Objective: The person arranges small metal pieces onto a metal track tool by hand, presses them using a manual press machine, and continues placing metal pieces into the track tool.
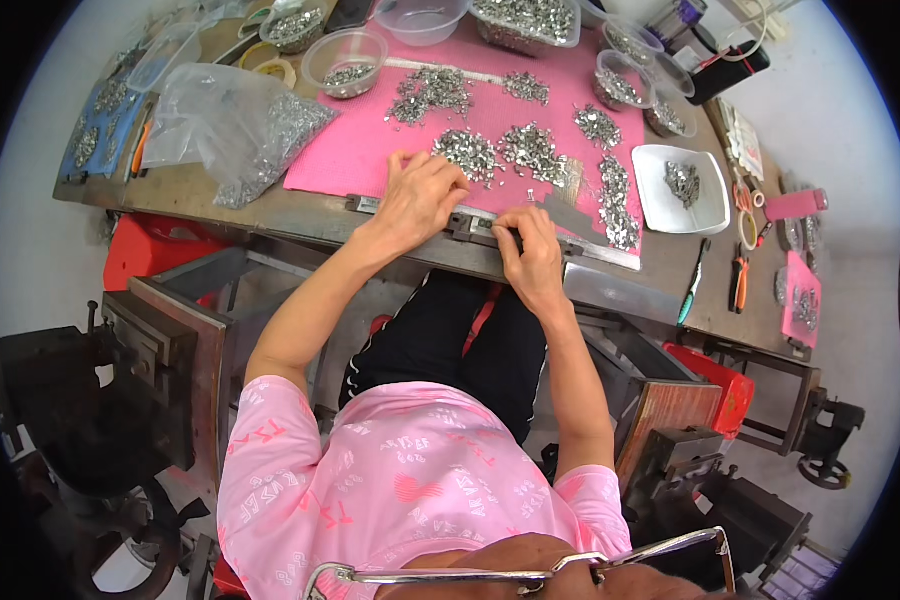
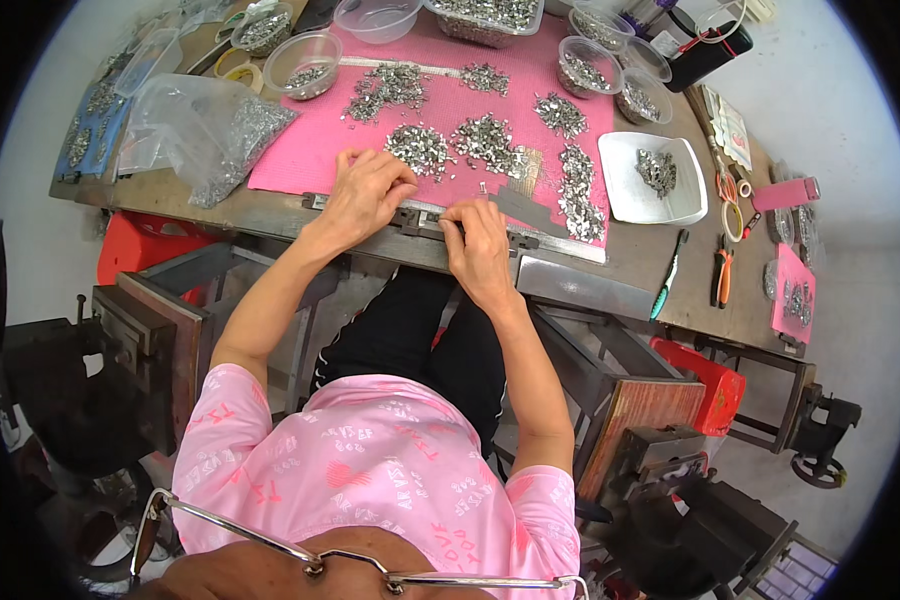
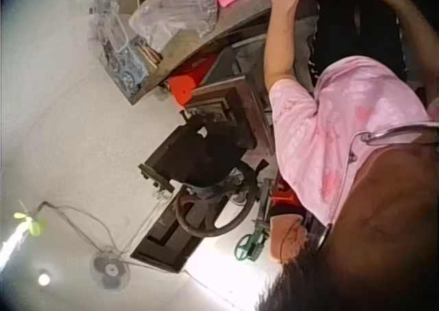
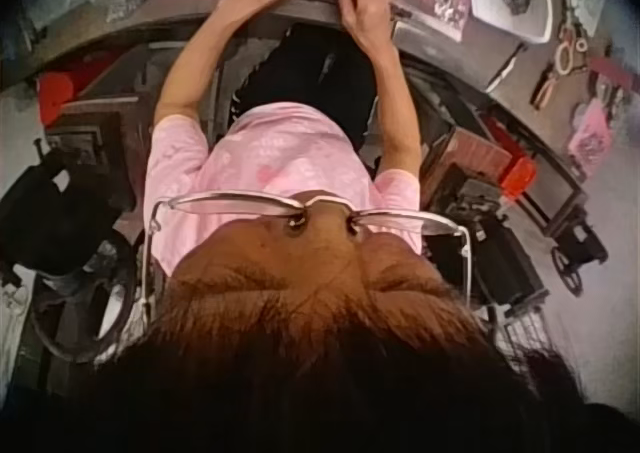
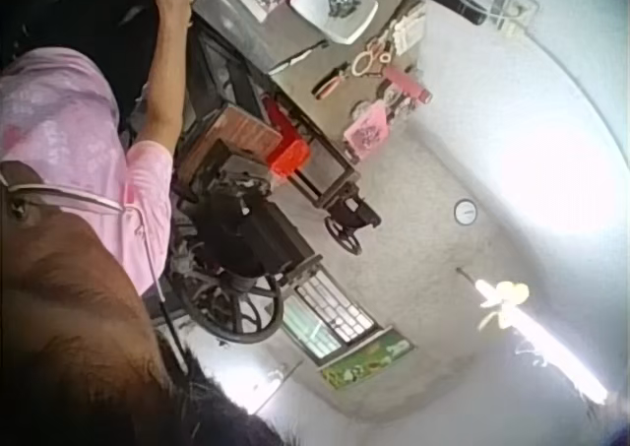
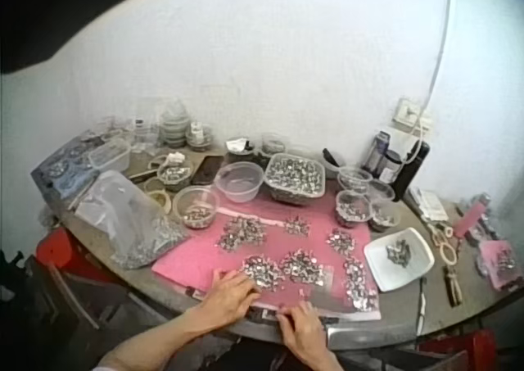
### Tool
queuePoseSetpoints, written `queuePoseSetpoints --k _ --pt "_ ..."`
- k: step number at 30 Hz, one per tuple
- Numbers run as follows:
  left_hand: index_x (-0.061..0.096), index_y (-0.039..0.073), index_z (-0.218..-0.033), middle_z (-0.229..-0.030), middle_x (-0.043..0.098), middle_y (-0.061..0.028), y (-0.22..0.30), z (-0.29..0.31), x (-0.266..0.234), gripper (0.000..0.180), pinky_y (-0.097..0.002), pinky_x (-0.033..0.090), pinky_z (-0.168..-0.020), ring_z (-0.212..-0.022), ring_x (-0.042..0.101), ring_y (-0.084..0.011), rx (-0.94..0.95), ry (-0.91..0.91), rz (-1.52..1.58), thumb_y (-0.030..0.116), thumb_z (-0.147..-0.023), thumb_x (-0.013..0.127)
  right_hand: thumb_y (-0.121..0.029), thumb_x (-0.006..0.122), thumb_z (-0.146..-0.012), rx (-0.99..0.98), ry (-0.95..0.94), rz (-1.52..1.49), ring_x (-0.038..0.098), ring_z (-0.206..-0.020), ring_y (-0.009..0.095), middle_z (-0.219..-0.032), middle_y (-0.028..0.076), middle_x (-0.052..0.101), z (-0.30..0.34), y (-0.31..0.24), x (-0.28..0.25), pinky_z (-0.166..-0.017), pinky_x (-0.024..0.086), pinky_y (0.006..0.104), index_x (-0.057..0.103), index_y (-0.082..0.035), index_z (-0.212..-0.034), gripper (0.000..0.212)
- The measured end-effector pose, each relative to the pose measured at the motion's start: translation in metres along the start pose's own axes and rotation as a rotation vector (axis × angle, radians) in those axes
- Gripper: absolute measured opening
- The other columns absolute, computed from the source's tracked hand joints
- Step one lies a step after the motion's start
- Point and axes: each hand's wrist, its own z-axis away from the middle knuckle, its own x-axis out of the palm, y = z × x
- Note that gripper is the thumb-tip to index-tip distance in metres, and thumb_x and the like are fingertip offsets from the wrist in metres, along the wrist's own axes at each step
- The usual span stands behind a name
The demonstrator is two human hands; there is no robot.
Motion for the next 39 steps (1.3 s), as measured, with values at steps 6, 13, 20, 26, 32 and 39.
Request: queuePoseSetpoints --k 6,13,20,26,32,39 --pt "0.064 0.007 -0.094 -0.090 0.061 -0.0034 0.025 0.016 0.008 0.007 -0.0390 0.035 -0.090 -0.090 0.056 -0.0238 -0.034 0.011 0.293 0.013 -0.091 0.066 0.001 0.072 -0.083 -0.076 0.050 0.084 0.058 -0.086 0.030 -0.092 0.009 0.063 0.003 -0.002 0.007 -0.079 0.043 0.0410 0.063 -0.004 -0.093 0.014" --pt "0.064 0.007 -0.094 -0.092 0.061 -0.0032 0.029 0.019 0.015 0.010 -0.0400 0.035 -0.091 -0.092 0.056 -0.0242 -0.009 0.018 0.289 0.014 -0.089 0.068 -0.004 0.072 -0.083 -0.038 0.073 0.106 0.059 -0.084 0.029 -0.087 0.009 0.063 -0.016 0.012 -0.001 -0.075 0.041 0.0401 0.067 -0.004 -0.091 0.009" --pt "0.064 0.009 -0.093 -0.092 0.061 -0.0030 0.029 0.017 0.019 0.013 -0.0407 0.034 -0.093 -0.091 0.057 -0.0231 0.029 0.046 0.235 0.015 -0.085 0.072 -0.013 0.074 -0.082 -0.016 0.085 0.445 0.058 -0.087 0.030 -0.084 0.010 0.062 -0.043 0.023 0.020 -0.079 0.040 0.0437 0.067 -0.004 -0.086 0.012" --pt "0.064 0.008 -0.091 -0.092 0.061 -0.0030 0.032 0.017 0.016 0.014 -0.0417 0.032 -0.095 -0.091 0.057 -0.0224 -0.007 0.019 0.236 0.014 -0.082 0.073 -0.010 0.070 -0.081 0.038 0.026 0.407 0.059 -0.086 0.031 -0.085 0.011 0.063 -0.049 0.023 0.021 -0.079 0.041 0.0438 0.067 -0.004 -0.084 0.007" --pt "0.064 0.008 -0.091 -0.092 0.062 -0.0030 0.034 0.017 0.016 0.013 -0.0419 0.032 -0.097 -0.092 0.057 -0.0225 -0.036 0.030 0.239 0.014 -0.082 0.072 -0.009 0.068 -0.083 0.076 0.008 0.217 0.062 -0.085 0.030 -0.084 0.011 0.065 -0.048 0.031 0.013 -0.078 0.041 0.0433 0.070 -0.005 -0.088 0.007" --pt "0.066 0.008 -0.094 -0.092 0.062 -0.0030 0.029 0.017 0.016 0.010 -0.0421 0.032 -0.097 -0.092 0.057 -0.0227 -0.008 0.032 0.283 0.014 -0.086 0.069 -0.011 0.071 -0.084 0.039 0.039 0.266 0.062 -0.084 0.029 -0.082 0.010 0.064 -0.056 0.027 0.021 -0.078 0.041 0.0424 0.068 -0.006 -0.084 0.006"
